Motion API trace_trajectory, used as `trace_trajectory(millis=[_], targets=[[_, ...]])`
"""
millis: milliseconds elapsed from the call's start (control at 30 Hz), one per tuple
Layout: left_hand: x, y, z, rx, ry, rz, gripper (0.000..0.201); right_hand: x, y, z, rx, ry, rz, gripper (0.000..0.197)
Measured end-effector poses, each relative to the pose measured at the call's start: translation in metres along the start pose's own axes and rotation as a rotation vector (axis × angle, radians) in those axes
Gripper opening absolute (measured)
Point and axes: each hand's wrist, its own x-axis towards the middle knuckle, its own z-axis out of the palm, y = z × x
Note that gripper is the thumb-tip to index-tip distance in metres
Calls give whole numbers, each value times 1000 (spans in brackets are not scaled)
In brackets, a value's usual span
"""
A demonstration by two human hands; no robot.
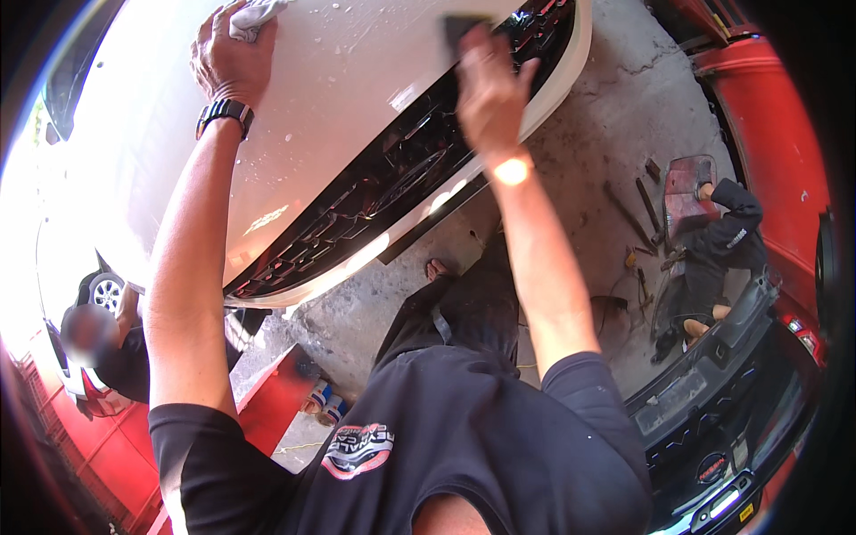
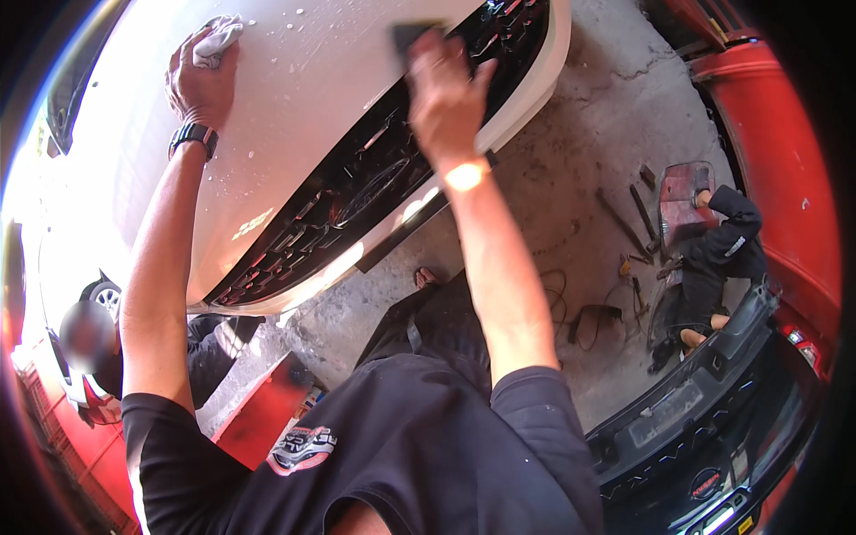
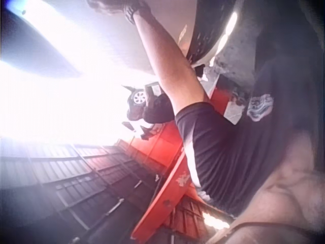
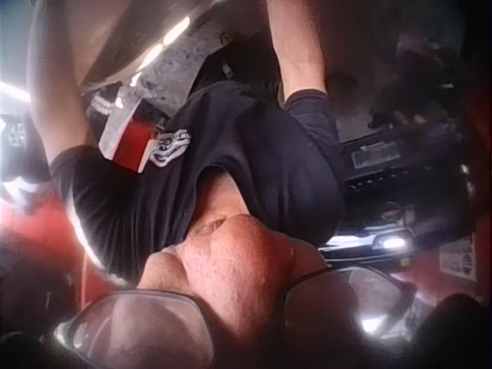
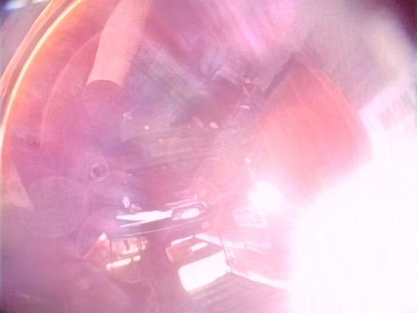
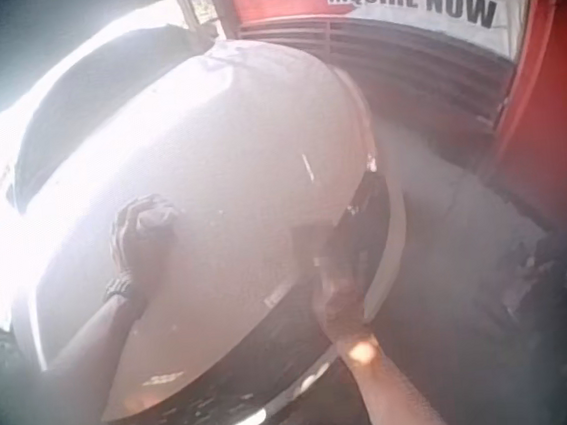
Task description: The person scrubs the hood of a white car with a sponge and a white cloth, repeatedly dipping the sponge into a bucket of water. The person wipes the hood surface and the front grille area.
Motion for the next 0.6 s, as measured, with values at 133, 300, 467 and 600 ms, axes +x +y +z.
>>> trace_trajectory(millis=[133,300,467,600], targets=[[1,5,1,16,17,2,48,14,-13,8,12,25,192,44],[-7,1,-5,29,-16,-37,49,-79,-93,2,284,-165,-50,46],[5,18,1,17,-14,-29,47,62,55,12,76,87,206,34],[1,9,-4,46,-37,-28,46,70,33,28,49,126,282,36]])
